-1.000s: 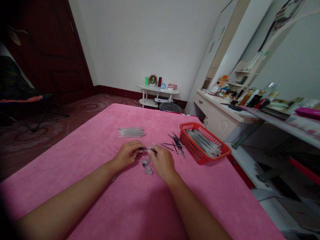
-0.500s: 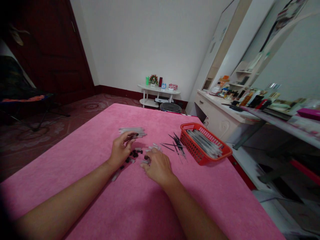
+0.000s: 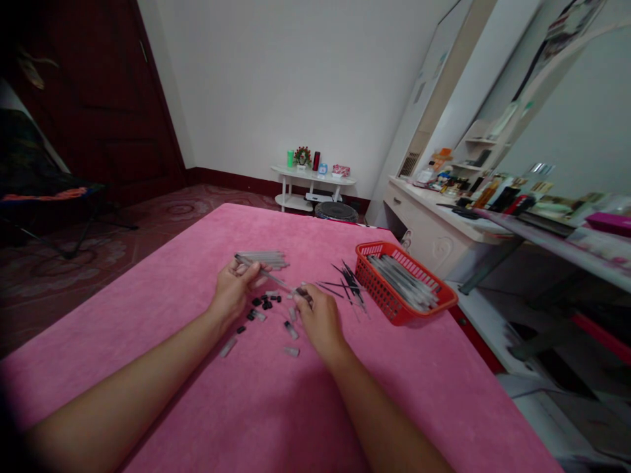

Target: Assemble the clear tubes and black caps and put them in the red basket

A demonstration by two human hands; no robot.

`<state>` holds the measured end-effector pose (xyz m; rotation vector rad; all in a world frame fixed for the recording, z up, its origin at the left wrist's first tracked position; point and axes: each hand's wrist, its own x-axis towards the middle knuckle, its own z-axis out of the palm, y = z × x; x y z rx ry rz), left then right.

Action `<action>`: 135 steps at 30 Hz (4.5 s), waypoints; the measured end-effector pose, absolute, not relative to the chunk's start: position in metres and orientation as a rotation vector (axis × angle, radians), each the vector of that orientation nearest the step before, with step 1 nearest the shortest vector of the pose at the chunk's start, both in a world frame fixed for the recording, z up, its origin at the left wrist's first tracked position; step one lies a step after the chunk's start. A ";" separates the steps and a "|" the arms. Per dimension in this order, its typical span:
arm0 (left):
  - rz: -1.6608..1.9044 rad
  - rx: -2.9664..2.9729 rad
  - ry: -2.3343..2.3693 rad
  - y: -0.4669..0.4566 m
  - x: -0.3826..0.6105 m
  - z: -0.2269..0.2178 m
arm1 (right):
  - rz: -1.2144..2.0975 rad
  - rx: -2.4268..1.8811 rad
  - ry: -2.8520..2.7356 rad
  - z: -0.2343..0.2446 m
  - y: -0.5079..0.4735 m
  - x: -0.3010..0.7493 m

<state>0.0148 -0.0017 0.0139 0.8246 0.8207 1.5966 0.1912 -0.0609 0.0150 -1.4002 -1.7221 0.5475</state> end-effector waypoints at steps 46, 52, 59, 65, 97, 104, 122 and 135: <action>1.369 0.718 0.796 -0.017 0.029 0.017 | 0.075 -1.504 -1.887 0.025 -0.068 0.193; 1.388 0.742 0.767 -0.021 0.032 0.019 | 0.241 -1.552 -1.804 0.028 -0.068 0.194; 1.349 0.859 0.723 -0.026 0.030 0.025 | 0.967 -1.431 -1.551 0.026 -0.058 0.200; 1.308 0.920 0.708 -0.026 0.029 0.028 | 1.271 -1.345 -1.572 0.039 -0.058 0.204; 0.862 2.509 1.514 0.017 -0.019 -0.003 | -0.305 -2.512 -1.421 0.122 -0.064 0.337; 0.868 2.478 1.533 0.016 -0.017 -0.002 | -0.309 -2.036 -1.797 0.099 -0.052 0.295; 0.857 2.436 1.534 0.020 -0.017 -0.006 | -0.079 -2.307 -2.076 0.044 -0.048 0.257; 1.064 2.417 1.213 0.017 -0.012 -0.007 | -0.020 -1.860 -2.177 0.053 -0.058 0.231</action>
